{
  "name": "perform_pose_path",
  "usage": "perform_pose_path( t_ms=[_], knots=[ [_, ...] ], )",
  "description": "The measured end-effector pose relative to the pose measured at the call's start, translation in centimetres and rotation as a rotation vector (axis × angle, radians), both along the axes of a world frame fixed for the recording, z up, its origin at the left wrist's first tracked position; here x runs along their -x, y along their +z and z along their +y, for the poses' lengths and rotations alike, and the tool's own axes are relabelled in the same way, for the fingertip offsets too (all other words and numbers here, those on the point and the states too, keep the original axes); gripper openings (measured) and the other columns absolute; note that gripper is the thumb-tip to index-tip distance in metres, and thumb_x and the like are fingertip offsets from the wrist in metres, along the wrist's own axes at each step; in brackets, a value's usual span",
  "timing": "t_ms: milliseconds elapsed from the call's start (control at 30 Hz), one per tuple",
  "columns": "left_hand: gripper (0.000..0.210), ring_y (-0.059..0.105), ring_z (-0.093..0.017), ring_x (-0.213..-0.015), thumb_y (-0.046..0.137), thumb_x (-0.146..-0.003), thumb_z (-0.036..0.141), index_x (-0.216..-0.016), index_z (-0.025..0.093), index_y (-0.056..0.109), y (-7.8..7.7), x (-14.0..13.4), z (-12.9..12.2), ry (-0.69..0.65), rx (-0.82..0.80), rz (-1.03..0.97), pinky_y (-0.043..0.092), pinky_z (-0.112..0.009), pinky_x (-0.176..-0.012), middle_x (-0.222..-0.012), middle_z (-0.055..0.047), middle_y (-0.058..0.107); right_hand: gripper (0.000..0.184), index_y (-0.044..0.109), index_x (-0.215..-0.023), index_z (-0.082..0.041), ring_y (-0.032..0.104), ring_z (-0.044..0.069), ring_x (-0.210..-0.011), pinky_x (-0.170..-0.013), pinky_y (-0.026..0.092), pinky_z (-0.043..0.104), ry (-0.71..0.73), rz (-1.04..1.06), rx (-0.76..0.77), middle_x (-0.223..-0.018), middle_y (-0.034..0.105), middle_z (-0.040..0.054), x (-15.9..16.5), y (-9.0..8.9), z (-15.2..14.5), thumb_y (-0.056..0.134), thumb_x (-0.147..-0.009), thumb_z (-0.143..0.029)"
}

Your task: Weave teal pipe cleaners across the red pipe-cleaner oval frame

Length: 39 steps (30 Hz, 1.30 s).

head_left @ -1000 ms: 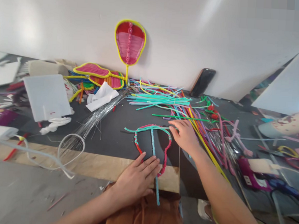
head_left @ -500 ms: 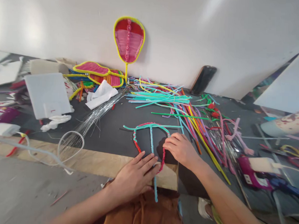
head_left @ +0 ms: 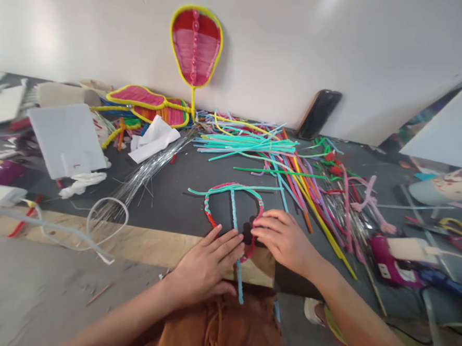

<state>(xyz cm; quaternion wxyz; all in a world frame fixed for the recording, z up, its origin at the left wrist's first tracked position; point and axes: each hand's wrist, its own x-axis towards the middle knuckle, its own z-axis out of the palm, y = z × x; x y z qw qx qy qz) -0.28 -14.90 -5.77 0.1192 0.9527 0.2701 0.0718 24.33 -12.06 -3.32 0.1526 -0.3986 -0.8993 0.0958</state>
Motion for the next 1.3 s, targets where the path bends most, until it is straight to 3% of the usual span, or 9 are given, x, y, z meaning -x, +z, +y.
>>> perform_pose_path(
  t_ms=[133,300,533,633,800,900,1067,1300],
  knots=[
    [0.07,0.026,-0.028,-0.135,0.042,-0.084,0.057,-0.139,0.014,0.031,0.0,0.2,0.1,0.001,0.003,-0.032,0.017,-0.049,-0.112,-0.145,-0.012,0.033,0.012,0.066,-0.092,-0.023,0.048,0.02,-0.103,-0.091,0.038,0.037,0.07,0.015,0.074,-0.102,0.066,0.0024,1.3,0.1,-1.9,0.056,-0.086,-0.025],
    [0.059,0.034,-0.028,-0.132,0.044,-0.085,0.054,-0.131,0.017,0.044,-0.3,0.2,0.0,-0.004,-0.018,-0.057,0.024,-0.049,-0.11,-0.141,-0.011,0.042,0.011,0.065,-0.083,-0.022,0.047,0.019,-0.099,-0.087,0.037,0.037,0.094,-0.006,0.04,-0.097,0.064,0.0027,1.5,-1.2,-2.1,0.055,-0.086,-0.02],
    [0.058,0.035,-0.028,-0.131,0.044,-0.085,0.054,-0.131,0.018,0.044,-0.4,0.3,0.1,-0.011,-0.024,-0.058,0.027,-0.049,-0.109,-0.139,-0.011,0.044,0.011,0.064,-0.084,-0.021,0.048,0.019,-0.092,-0.084,0.037,0.037,0.108,0.039,0.037,-0.091,0.065,0.0023,1.0,-2.0,-1.8,0.054,-0.088,-0.022],
    [0.06,0.034,-0.028,-0.131,0.043,-0.085,0.055,-0.132,0.018,0.043,0.0,0.2,0.0,0.0,-0.001,-0.056,0.026,-0.05,-0.109,-0.14,-0.012,0.043,0.011,0.064,-0.094,-0.021,0.048,0.02,-0.096,-0.085,0.039,0.038,0.077,0.101,0.063,-0.096,0.065,0.0034,0.7,-1.8,-2.0,0.055,-0.086,-0.02],
    [0.038,0.031,-0.027,-0.133,0.045,-0.089,0.03,-0.127,0.024,0.048,1.1,-0.2,0.5,0.025,0.008,-0.068,0.015,-0.056,-0.11,-0.138,-0.006,0.046,0.018,0.064,-0.097,-0.019,0.047,0.021,-0.098,-0.087,0.043,0.037,-0.003,0.203,0.054,-0.102,0.064,0.0053,0.4,-1.4,-2.6,0.05,-0.087,-0.013],
    [0.033,0.034,-0.028,-0.131,0.046,-0.088,0.029,-0.12,0.024,0.054,1.5,-0.6,1.2,-0.025,-0.005,-0.085,0.016,-0.056,-0.11,-0.133,-0.005,0.051,0.02,0.065,-0.1,-0.02,0.048,0.021,-0.093,-0.082,0.044,0.037,-0.008,0.161,0.024,-0.097,0.064,0.0061,0.7,-1.5,-3.2,0.049,-0.088,-0.016],
    [0.021,0.039,-0.025,-0.127,0.047,-0.088,0.024,-0.103,0.022,0.061,0.7,-0.8,1.6,-0.068,-0.041,-0.155,0.021,-0.05,-0.111,-0.123,-0.002,0.059,0.019,0.067,-0.094,-0.021,0.048,0.019,-0.086,-0.076,0.043,0.034,-0.02,0.13,-0.022,-0.091,0.064,0.0056,1.2,-2.2,-3.5,0.049,-0.089,-0.019],
    [0.025,0.042,-0.023,-0.126,0.046,-0.089,0.022,-0.11,0.023,0.06,0.4,-0.6,1.3,-0.035,-0.073,-0.187,0.022,-0.05,-0.11,-0.124,-0.003,0.059,0.016,0.067,-0.09,-0.022,0.049,0.02,-0.089,-0.077,0.044,0.035,-0.022,0.158,-0.017,-0.091,0.064,0.0047,0.9,-2.6,-3.4,0.052,-0.087,-0.016]
  ],
)
